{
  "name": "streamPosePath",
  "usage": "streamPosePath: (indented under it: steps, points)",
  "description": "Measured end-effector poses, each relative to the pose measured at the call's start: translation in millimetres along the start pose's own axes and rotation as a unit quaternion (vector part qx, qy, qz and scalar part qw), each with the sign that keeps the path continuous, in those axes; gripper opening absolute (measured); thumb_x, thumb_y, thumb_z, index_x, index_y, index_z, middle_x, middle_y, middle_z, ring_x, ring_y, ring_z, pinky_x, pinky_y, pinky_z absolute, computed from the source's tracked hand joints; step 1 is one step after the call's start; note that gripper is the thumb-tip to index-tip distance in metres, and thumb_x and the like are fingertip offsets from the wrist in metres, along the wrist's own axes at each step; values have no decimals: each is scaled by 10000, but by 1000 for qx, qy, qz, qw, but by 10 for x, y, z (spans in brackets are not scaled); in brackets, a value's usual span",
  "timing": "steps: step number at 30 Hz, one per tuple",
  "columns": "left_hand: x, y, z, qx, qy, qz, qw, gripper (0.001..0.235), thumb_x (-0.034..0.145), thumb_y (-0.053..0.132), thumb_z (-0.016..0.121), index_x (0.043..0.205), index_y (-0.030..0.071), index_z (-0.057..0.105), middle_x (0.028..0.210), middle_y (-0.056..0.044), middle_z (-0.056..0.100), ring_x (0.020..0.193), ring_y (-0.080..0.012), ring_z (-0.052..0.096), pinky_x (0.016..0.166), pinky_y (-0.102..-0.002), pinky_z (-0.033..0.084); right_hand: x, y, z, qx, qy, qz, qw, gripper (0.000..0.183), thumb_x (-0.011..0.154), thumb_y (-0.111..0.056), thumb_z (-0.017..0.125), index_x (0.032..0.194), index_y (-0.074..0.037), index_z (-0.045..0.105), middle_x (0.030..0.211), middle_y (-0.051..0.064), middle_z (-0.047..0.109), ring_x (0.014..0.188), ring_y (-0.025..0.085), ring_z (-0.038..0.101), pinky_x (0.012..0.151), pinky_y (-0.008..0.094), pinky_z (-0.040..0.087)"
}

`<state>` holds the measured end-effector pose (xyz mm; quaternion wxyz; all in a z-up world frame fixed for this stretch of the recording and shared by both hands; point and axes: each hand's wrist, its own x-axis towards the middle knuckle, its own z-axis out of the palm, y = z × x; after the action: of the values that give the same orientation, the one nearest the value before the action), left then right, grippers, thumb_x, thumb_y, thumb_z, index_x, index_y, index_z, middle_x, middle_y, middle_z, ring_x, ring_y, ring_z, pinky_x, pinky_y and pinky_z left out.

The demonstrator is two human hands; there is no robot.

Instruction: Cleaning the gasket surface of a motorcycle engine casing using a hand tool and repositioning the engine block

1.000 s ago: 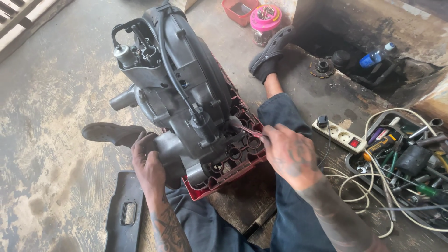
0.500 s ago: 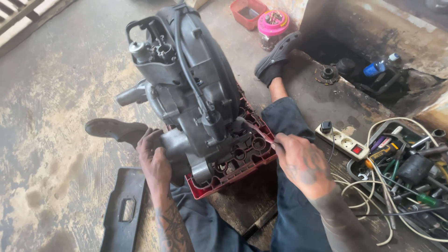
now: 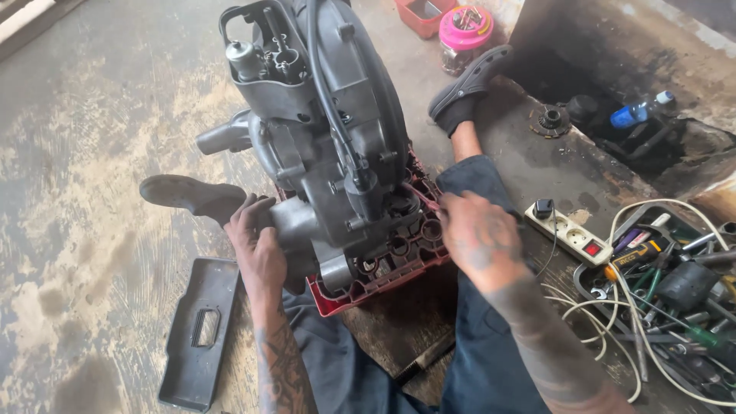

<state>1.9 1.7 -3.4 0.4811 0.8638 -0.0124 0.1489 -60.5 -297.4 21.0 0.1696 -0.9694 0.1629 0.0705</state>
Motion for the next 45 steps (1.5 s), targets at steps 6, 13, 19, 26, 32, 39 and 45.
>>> streamPosePath:
  steps: [6,13,19,26,32,39,45]
  points:
    - [-14,204,2,-51,-15,-35,998,547,741,23,401,1226,47,655,1491,-199,462,1433,-349,424,1182,-508,359,-727,-185,-137,-51,427,-250,868,215,875,0,789,1072,-43,712,820,61,638,496,141,526,470,281,433]
    - [17,212,17,-71,-16,-26,997,531,749,20,406,1219,28,654,1474,-182,495,1413,-325,452,1191,-466,356,-529,-291,428,-22,366,-253,895,370,841,-64,717,1176,78,647,843,122,626,503,163,527,448,289,416]
    - [-14,192,1,-79,-17,-44,996,534,751,9,412,1229,30,649,1499,-185,464,1431,-327,433,1179,-459,364,-640,-287,298,13,203,-203,958,288,850,-60,666,1109,43,595,857,136,635,453,211,646,393,344,516]
    - [-11,177,-5,-52,-15,-35,998,544,736,44,411,1219,55,661,1483,-196,461,1418,-351,420,1173,-498,343,-818,-292,196,0,103,-148,984,268,829,-33,608,1092,7,572,867,132,653,480,244,708,438,371,563]
    - [9,179,1,-37,-11,-27,999,540,741,44,419,1218,83,669,1484,-190,456,1416,-346,411,1166,-496,344,-979,-346,274,-17,77,-150,986,337,859,-32,579,1188,25,537,953,142,623,477,223,701,408,369,572]
    - [-7,195,7,-28,-17,-41,999,576,721,31,405,1235,101,657,1481,-177,451,1405,-334,411,1154,-525,358,-956,-200,478,36,173,-233,956,496,811,19,591,1287,106,481,1042,222,636,397,218,653,372,354,534]
    - [-14,252,-10,-26,-13,-36,999,592,708,31,401,1236,87,664,1487,-178,466,1396,-331,409,1160,-490,341,-937,73,1072,246,109,-181,946,419,951,-102,606,1347,-63,476,1030,90,642,563,224,671,484,360,615]
